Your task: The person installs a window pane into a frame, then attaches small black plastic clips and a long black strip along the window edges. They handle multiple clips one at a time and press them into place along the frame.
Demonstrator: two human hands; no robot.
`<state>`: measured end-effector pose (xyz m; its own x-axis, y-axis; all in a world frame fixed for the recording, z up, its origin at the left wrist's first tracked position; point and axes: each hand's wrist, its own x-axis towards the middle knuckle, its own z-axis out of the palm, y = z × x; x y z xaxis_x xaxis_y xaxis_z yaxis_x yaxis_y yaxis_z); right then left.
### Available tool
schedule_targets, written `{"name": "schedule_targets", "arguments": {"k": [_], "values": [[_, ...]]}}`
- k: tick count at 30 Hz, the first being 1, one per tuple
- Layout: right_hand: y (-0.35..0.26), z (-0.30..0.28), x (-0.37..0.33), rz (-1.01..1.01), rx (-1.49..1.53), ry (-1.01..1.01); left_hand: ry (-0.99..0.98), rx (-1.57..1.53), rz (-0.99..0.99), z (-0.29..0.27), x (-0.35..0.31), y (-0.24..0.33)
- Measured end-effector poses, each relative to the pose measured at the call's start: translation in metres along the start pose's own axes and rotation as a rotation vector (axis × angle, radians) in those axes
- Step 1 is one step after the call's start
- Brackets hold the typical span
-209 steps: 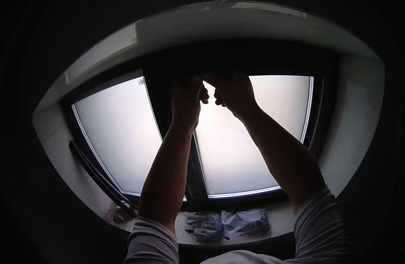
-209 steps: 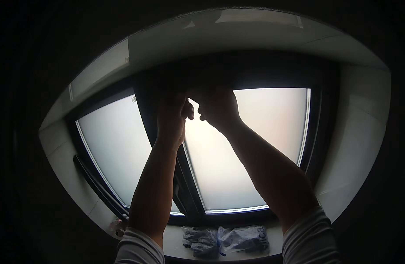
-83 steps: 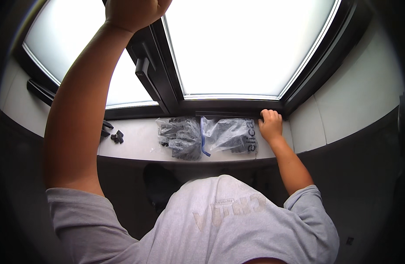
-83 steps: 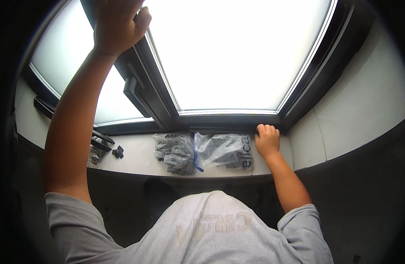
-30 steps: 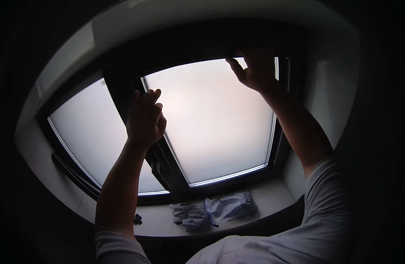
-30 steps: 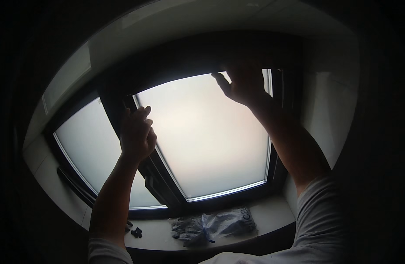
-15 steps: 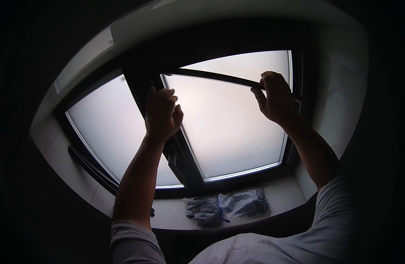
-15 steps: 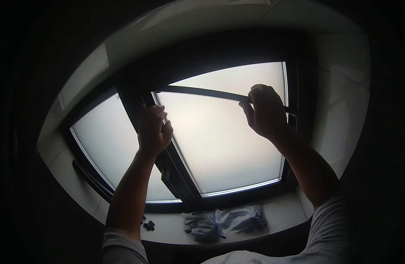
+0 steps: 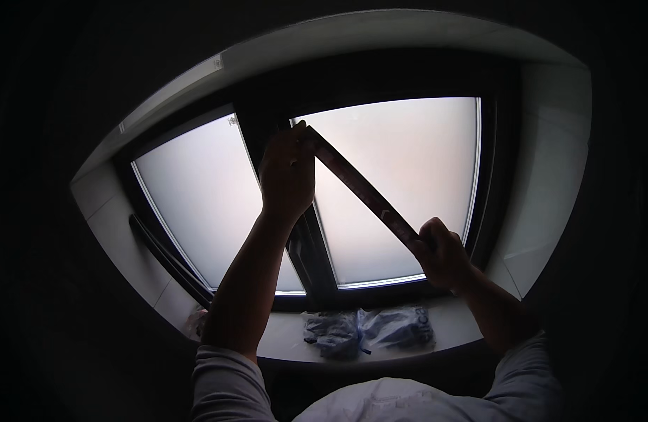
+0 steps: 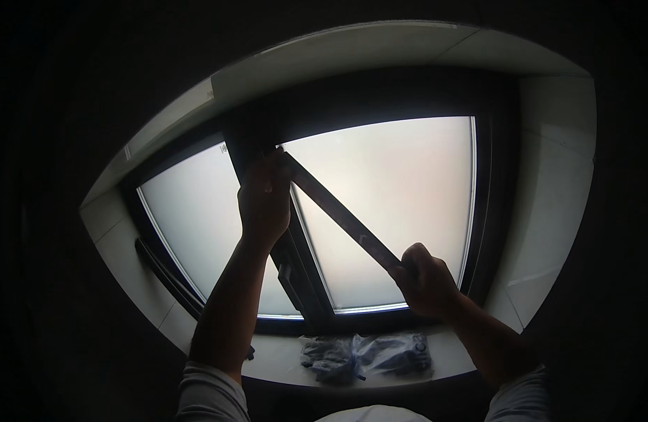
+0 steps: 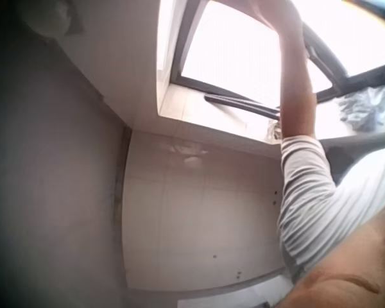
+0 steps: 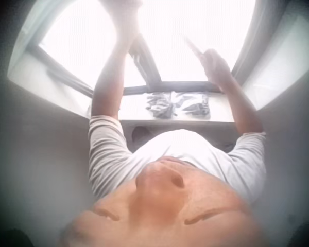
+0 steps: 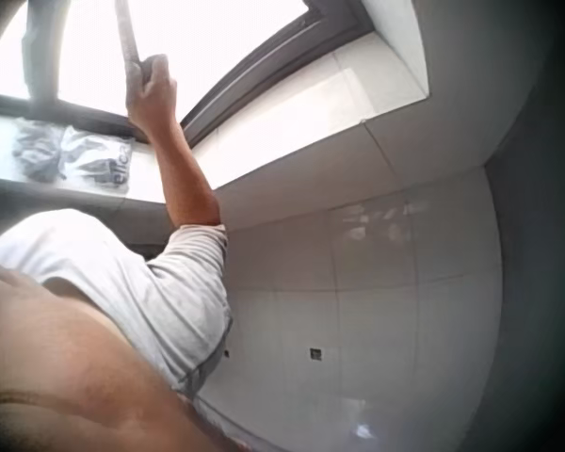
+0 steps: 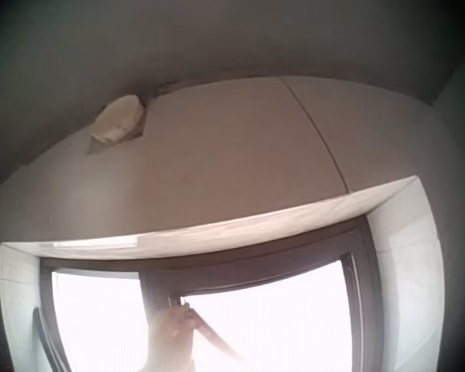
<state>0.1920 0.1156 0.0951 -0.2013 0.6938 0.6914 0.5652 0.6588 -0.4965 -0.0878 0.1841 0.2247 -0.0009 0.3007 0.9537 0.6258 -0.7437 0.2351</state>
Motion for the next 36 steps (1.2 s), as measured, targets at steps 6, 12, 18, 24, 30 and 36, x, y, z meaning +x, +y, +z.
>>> {"name": "schedule_targets", "arguments": {"k": [6,12,18,24,30,36], "values": [[-0.020,0.003,-0.015,0.020,0.015,0.016,0.078,0.053,0.110,-0.008,-0.003,0.002],[-0.035,0.007,-0.035,-0.004,0.032,0.149,0.034,0.097,0.326,-0.013,-0.008,0.035],[-0.019,-0.011,-0.069,-0.236,0.044,0.466,-0.795,-0.683,0.244,-0.012,-0.170,0.123],[-0.019,-0.093,-0.109,-0.080,0.418,0.815,-0.897,-0.842,-0.278,-0.048,-0.268,0.076],[-0.010,-0.139,-0.123,-0.232,0.063,0.992,-0.276,-0.303,-0.808,-0.219,-0.300,-0.037],[-0.015,-0.113,-0.119,-0.215,0.265,0.651,-0.109,1.072,-1.404,-0.495,-0.344,-0.137]]}}
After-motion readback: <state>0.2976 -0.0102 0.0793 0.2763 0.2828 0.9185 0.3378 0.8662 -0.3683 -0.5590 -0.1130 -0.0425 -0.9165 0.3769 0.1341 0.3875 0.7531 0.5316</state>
